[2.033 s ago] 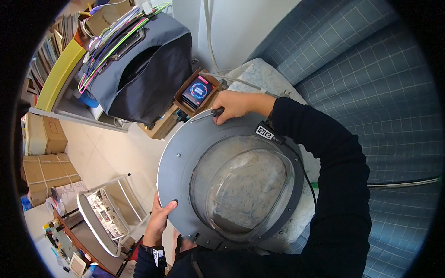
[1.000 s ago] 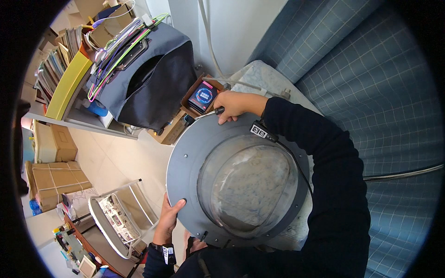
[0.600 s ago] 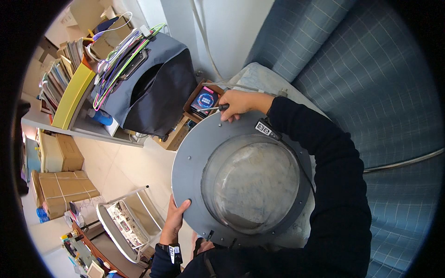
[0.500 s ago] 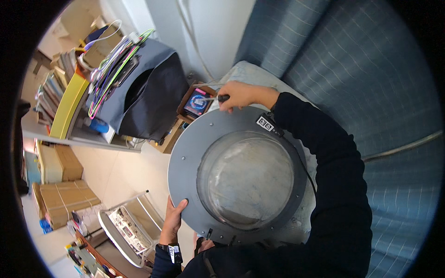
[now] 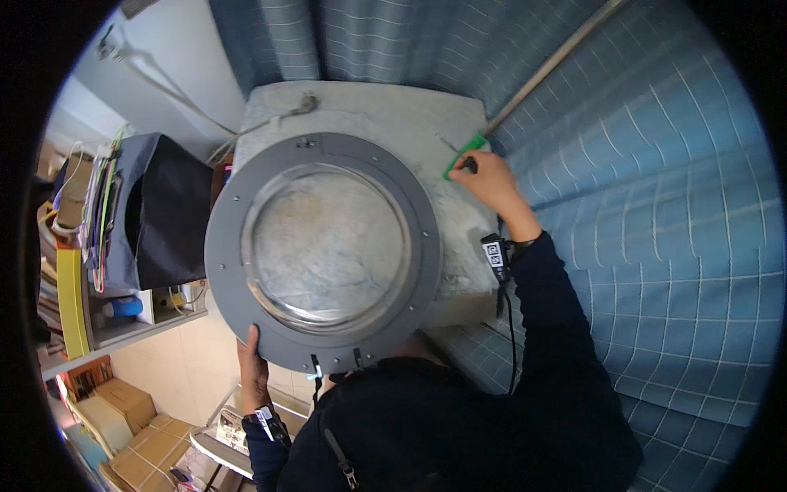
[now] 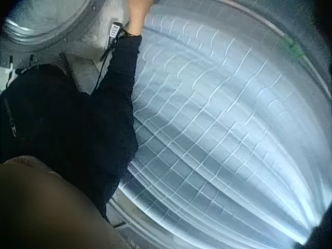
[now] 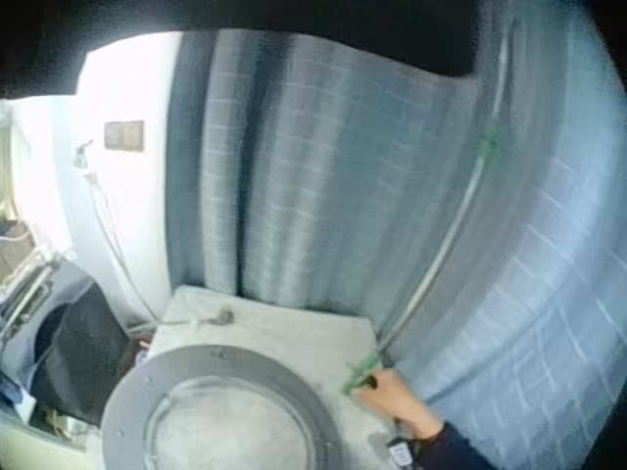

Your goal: The person uses a screwdriver to remove screws from the washing machine door frame, detaches the door, and then reattaches it by aligning the hinges and fastening the screws. The person works on the door assembly while standing in front of the machine.

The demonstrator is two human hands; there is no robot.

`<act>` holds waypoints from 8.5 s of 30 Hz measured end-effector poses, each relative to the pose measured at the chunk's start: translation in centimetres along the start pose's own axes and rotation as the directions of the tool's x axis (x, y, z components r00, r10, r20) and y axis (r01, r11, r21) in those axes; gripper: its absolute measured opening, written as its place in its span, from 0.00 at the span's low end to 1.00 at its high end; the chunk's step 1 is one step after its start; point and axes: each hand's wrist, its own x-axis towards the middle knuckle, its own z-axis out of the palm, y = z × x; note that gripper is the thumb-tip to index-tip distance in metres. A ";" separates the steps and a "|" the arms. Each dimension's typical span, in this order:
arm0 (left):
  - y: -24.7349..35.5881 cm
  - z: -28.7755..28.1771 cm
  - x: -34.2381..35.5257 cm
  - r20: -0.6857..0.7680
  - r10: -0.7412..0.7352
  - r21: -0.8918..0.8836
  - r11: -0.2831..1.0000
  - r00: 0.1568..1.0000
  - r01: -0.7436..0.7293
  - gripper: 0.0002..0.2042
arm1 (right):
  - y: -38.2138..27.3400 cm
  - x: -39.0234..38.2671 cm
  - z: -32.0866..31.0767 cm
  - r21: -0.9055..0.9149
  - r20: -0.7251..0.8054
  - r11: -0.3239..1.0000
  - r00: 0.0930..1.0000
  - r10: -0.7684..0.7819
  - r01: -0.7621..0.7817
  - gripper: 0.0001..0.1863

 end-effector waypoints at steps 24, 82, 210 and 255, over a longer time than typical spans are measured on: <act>0.0 -0.6 1.2 -0.024 -0.009 -0.006 1.000 1.000 0.009 0.27 | 6.5 -8.4 9.4 0.164 0.116 0.978 0.987 0.114 -0.132 0.12; 0.2 2.5 -2.0 -0.292 -0.072 -0.053 0.997 0.954 0.059 0.25 | -14.8 23.0 20.8 0.260 0.599 0.910 0.684 -0.415 0.324 0.10; -4.1 3.8 -3.9 0.520 -0.393 -0.019 0.882 0.759 0.470 0.20 | -26.0 -24.9 12.9 -0.443 0.395 0.675 0.804 -0.444 0.590 0.05; -5.5 3.7 -2.9 0.511 -0.367 0.003 0.905 0.777 0.425 0.17 | -29.0 -22.7 14.1 -0.531 0.666 0.464 0.688 -0.289 0.709 0.08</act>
